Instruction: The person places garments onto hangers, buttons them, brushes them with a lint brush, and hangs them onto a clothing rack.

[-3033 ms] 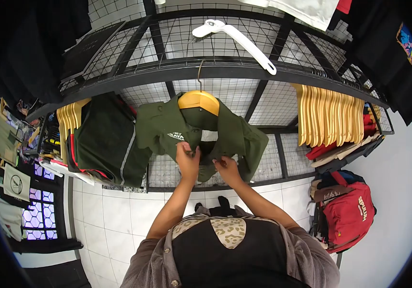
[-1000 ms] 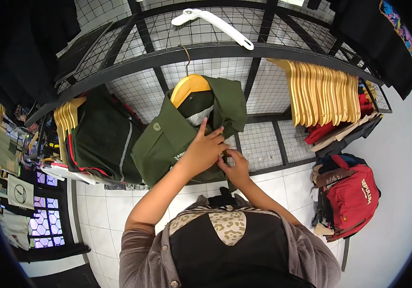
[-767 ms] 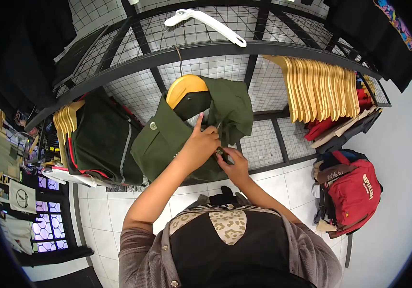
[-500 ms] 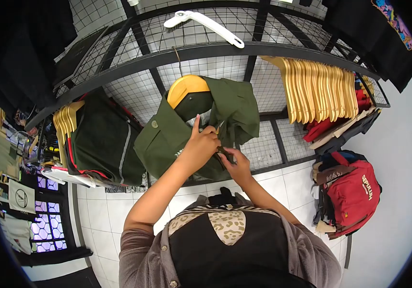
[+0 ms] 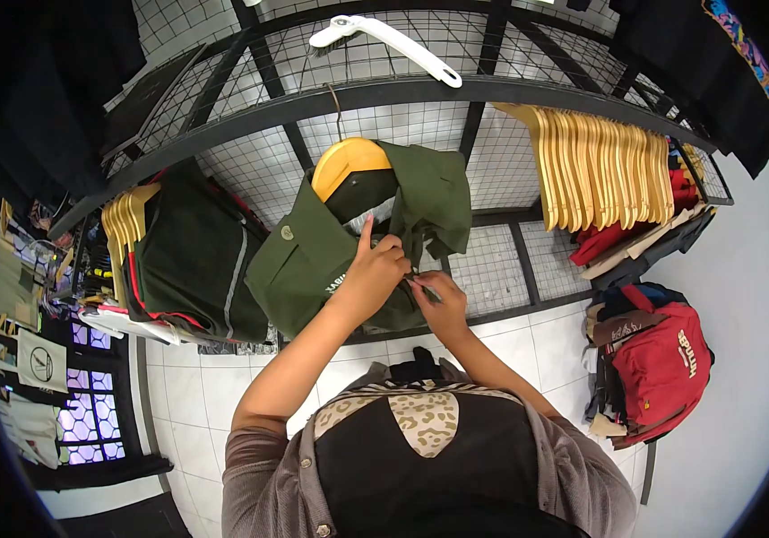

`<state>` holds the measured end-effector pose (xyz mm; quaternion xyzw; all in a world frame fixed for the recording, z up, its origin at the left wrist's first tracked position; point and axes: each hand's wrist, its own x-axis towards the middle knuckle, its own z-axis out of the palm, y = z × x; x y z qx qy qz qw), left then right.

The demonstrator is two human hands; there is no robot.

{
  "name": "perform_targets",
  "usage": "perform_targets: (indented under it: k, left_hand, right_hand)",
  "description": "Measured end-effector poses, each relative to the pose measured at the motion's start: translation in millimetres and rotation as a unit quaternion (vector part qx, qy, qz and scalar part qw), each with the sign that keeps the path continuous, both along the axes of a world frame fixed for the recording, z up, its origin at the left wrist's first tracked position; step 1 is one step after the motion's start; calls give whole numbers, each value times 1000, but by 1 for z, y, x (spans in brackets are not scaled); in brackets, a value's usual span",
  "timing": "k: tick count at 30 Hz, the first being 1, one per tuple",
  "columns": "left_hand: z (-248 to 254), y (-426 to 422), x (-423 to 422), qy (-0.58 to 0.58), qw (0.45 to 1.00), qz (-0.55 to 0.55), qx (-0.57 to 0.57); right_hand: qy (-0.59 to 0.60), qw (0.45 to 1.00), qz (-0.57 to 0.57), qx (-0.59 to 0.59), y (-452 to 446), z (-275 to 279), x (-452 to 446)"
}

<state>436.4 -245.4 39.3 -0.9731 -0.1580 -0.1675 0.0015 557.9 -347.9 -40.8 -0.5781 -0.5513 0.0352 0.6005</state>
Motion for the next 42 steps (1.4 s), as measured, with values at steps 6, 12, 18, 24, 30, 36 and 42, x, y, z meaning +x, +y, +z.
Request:
perform_targets:
  k: [6,12,18,24,30,36,42]
  left_hand:
    - [-6,0,-1,-43,999,9,-18]
    - [-11,-6,1,-88,995,14,-41]
    - [-18,-10,4,-106,993,18,-42]
    - [-14,-17,6,-93,996,10,2]
    - [19,-24,5,-118,993,12,-18]
    - [36,-4,-12,-68,970,220,73]
    - [36,4,-22,-65,978,200,11]
  right_hand:
    - [16,1000,2,-1,4,2,-1]
    - [42,999,-30,-7,5,2,-2]
    - [73,994,-63,-55,8,4,-2]
    - [92,986,-87,-108,10,9,2]
    - [-11,997,-18,-69,7,17,9]
    - [56,978,101,-172,3,-3,15]
    - [185,979,63,-61,62,22,6]
